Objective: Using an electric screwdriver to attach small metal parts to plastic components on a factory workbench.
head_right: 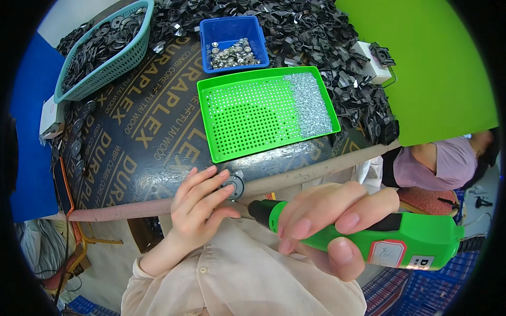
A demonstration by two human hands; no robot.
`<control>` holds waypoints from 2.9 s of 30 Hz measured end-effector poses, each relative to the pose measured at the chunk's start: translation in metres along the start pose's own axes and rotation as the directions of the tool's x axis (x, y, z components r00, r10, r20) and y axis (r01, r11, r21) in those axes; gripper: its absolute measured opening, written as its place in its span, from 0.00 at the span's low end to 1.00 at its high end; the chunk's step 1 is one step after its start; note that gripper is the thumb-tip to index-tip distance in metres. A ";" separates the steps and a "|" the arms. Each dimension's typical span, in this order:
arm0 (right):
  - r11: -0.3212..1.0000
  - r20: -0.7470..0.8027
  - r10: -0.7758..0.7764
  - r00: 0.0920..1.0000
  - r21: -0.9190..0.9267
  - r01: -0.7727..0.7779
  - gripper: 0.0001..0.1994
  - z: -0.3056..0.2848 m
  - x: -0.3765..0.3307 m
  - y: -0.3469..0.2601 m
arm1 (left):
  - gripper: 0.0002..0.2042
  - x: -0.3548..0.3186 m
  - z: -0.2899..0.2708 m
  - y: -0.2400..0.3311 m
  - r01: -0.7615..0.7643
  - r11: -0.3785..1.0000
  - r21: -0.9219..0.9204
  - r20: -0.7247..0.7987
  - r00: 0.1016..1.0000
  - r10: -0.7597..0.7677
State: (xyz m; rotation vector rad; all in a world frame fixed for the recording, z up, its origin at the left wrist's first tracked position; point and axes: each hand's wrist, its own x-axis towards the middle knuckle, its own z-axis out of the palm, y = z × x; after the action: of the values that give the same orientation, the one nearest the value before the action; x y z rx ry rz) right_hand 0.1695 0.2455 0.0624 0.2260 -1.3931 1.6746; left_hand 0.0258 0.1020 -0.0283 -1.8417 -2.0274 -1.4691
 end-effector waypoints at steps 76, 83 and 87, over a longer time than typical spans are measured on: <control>0.971 0.204 0.054 0.977 -0.239 -0.004 0.12 0.007 0.020 0.011 | 0.16 -0.013 0.017 -0.012 -0.017 0.989 0.149 0.010 1.000 0.015; 0.948 0.113 0.174 0.978 -0.289 -0.135 0.12 0.022 0.015 0.024 | 0.13 -0.012 0.016 -0.012 -0.027 0.986 0.163 0.020 1.000 0.025; 0.973 0.187 0.159 0.969 -0.196 -0.122 0.16 0.020 0.021 0.034 | 0.12 -0.013 0.015 -0.014 -0.044 0.982 0.185 0.060 0.998 0.033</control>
State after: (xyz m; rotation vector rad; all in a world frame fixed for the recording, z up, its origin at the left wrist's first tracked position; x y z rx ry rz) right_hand 0.1253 0.2417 0.0594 0.1992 -1.7420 1.6606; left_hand 0.0267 0.1037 -0.0528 -1.8555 -2.0621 -1.1843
